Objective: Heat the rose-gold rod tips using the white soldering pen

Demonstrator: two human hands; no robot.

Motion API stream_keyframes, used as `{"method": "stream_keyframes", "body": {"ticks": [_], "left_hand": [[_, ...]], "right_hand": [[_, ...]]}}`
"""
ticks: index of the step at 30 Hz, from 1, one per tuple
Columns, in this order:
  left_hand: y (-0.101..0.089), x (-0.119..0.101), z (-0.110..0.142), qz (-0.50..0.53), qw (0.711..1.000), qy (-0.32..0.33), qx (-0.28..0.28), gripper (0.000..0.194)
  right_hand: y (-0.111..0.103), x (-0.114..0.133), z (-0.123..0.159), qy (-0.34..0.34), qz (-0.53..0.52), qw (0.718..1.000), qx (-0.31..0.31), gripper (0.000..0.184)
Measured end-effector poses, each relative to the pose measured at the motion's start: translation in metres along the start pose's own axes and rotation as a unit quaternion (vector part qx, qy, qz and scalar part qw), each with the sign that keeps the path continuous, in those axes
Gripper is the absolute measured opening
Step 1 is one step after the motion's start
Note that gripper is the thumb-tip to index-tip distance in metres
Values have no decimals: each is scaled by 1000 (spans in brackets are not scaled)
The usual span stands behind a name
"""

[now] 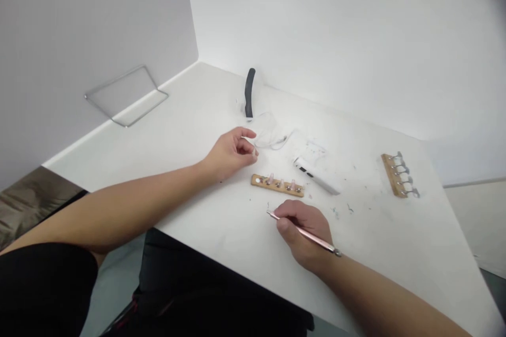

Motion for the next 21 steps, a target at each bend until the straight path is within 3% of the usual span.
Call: {"method": "stream_keyframes", "body": {"ticks": [3,6,11,16,21], "left_hand": [[-7,-10,3,41,999,11,-13,38],[-6,-20,10,90,996,22,-6,38],[12,-26,23,176,982,-6,66,36],[33,-25,36,222,963,-43,148,34],[37,-22,39,248,953,-56,165,33]], "right_hand": [[0,1,0,-10,-50,999,1,6],[8,8,-1,-31,-76,995,55,8],[27,13,0,10,-93,982,165,12],[36,12,3,63,-105,975,183,37],[43,13,4,73,-119,966,218,45]]}}
Point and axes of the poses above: each hand's wrist, its own z-axis away from the middle knuckle, its own y-axis out of the palm, x = y × z, the point moved 7 cm from there along -z, towards the middle knuckle, and after that the axes turned 3 degrees about -z, right-handed, at the moved point
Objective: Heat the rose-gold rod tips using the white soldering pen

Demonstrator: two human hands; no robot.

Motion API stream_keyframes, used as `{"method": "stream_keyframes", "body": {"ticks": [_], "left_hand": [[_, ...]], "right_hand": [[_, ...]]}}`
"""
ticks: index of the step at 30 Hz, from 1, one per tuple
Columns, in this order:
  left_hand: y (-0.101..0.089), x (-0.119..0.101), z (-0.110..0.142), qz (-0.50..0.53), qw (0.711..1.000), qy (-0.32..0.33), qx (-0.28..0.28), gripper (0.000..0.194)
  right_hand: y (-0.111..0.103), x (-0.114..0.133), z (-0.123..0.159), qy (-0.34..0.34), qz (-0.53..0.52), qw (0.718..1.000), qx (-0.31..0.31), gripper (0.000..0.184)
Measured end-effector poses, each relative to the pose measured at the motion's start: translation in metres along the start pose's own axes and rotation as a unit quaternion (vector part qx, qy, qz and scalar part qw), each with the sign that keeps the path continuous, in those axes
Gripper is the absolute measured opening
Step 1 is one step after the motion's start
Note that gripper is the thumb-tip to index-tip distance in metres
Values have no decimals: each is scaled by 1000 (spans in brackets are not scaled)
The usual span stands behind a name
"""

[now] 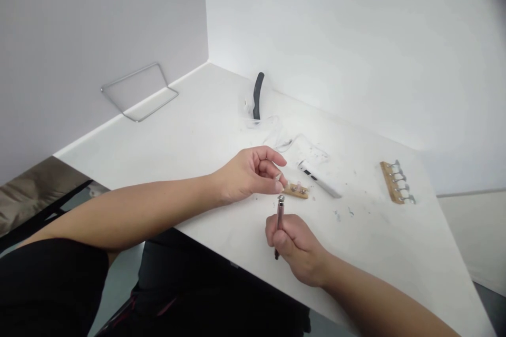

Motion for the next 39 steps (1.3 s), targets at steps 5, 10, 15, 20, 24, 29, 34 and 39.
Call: {"method": "stream_keyframes", "body": {"ticks": [5,10,15,20,24,29,34,39], "left_hand": [[-1,1,-1,26,1000,-5,4,33],[-7,-2,-2,50,998,-10,-33,31],[-8,-5,-2,49,998,-14,-23,32],[-7,-3,-2,42,999,-15,-12,30],[-5,-2,-2,43,999,-15,-4,30],[-4,-3,-1,44,999,-11,0,30],[-10,-7,-3,39,999,4,-29,30],[-13,-1,-5,25,999,-3,-24,31]], "right_hand": [[-1,-4,-1,21,-10,1000,5,43],[-5,-6,-1,28,-9,999,-12,41],[-6,-9,-1,39,-18,999,-20,40],[-5,-9,-1,53,-22,998,-7,40],[-4,-7,-2,53,-22,998,-6,40],[-5,-9,-2,58,-30,998,-11,38],[-8,-12,0,35,-17,999,-29,34],[-18,6,6,-95,45,986,-132,7]]}}
Point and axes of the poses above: each hand's wrist, its own z-axis away from the middle knuckle, its own y-axis out of the palm, x = y × z, the point moved 7 cm from there along -z, towards the middle knuckle, and after that the axes turned 3 degrees about -z, right-handed, at the moved point
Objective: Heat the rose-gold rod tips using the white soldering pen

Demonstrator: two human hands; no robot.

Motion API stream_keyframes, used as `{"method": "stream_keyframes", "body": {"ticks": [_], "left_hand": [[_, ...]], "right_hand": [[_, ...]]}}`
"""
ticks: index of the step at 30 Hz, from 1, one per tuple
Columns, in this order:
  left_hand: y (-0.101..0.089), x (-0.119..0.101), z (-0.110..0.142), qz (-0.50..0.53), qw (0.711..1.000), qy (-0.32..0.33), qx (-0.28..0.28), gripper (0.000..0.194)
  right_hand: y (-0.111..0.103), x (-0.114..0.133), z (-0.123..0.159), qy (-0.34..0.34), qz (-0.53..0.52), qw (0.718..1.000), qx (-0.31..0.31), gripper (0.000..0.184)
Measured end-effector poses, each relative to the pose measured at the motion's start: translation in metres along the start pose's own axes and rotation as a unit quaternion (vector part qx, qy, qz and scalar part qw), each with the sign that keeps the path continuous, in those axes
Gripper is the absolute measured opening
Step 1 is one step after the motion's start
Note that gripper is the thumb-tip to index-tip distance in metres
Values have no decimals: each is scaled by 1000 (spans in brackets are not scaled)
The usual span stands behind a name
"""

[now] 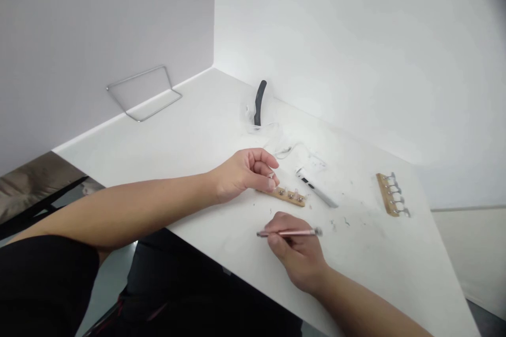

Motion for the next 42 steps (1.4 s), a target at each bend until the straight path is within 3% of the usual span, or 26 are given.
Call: {"method": "stream_keyframes", "body": {"ticks": [4,8,34,42], "left_hand": [[1,5,0,-2,1000,-12,7,31],[3,9,0,4,1000,-26,11,32],[14,20,3,28,997,-59,51,32],[17,23,4,37,996,-54,66,37]], "right_hand": [[-4,29,6,-173,127,975,-52,30],[-4,38,9,-229,229,943,-80,44],[1,26,8,-229,287,928,-70,48],[-1,33,8,-243,288,920,-104,45]]}}
Point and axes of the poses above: each hand's wrist, its own z-axis away from the middle knuckle, its own y-axis out of the palm, x = y × z, the point moved 7 cm from there along -z, towards the middle knuckle, and after that the axes turned 3 degrees about -z, right-handed, at the moved point
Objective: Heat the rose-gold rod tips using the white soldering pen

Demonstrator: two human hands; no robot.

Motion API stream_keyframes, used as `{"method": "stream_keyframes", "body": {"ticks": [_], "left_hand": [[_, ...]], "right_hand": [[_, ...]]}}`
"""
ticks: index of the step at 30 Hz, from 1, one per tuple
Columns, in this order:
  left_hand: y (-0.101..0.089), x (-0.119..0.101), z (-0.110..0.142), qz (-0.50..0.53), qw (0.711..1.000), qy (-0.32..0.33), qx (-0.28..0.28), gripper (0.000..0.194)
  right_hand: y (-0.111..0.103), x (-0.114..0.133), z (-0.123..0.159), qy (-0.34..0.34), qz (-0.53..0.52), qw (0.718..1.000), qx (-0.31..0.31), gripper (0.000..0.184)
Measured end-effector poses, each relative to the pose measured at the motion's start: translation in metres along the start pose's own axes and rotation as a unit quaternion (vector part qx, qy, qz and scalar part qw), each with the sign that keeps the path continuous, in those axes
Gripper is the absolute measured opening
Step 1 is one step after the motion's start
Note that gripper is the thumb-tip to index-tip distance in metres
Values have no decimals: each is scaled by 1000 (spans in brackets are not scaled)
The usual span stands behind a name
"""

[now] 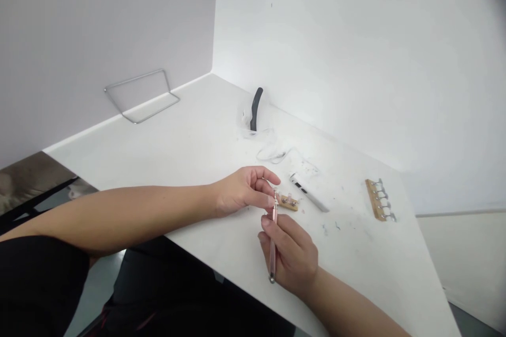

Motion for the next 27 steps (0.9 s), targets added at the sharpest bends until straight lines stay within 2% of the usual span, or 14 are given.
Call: {"method": "stream_keyframes", "body": {"ticks": [4,6,9,12,15,19,22,27], "left_hand": [[4,1,1,3,1000,-10,2,38],[4,0,1,-21,1000,-5,-11,31],[-2,-2,3,-126,990,18,-63,15],[-7,-4,6,-236,966,32,-104,14],[2,-3,11,-308,947,37,-80,15],[22,-2,18,-389,918,67,-24,11],[27,2,21,-397,915,65,-20,6],[28,7,19,-387,920,62,-8,13]], "right_hand": [[-1,-1,0,9,13,1000,-12,45],[-3,-2,1,13,14,1000,-24,47],[-6,-5,3,19,38,998,-56,50],[-10,-8,4,22,67,994,-81,50],[-12,-12,3,24,67,993,-92,48],[-14,-16,2,34,54,993,-100,47],[-14,-16,2,36,42,994,-96,47],[-10,-12,1,21,38,996,-74,54]]}}
Point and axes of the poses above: each hand's wrist, its own z-axis away from the middle knuckle, its own y-axis out of the palm, x = y × z, the point moved 7 cm from there along -z, towards the middle knuckle, and after that the axes turned 3 degrees about -z, right-handed, at the moved point
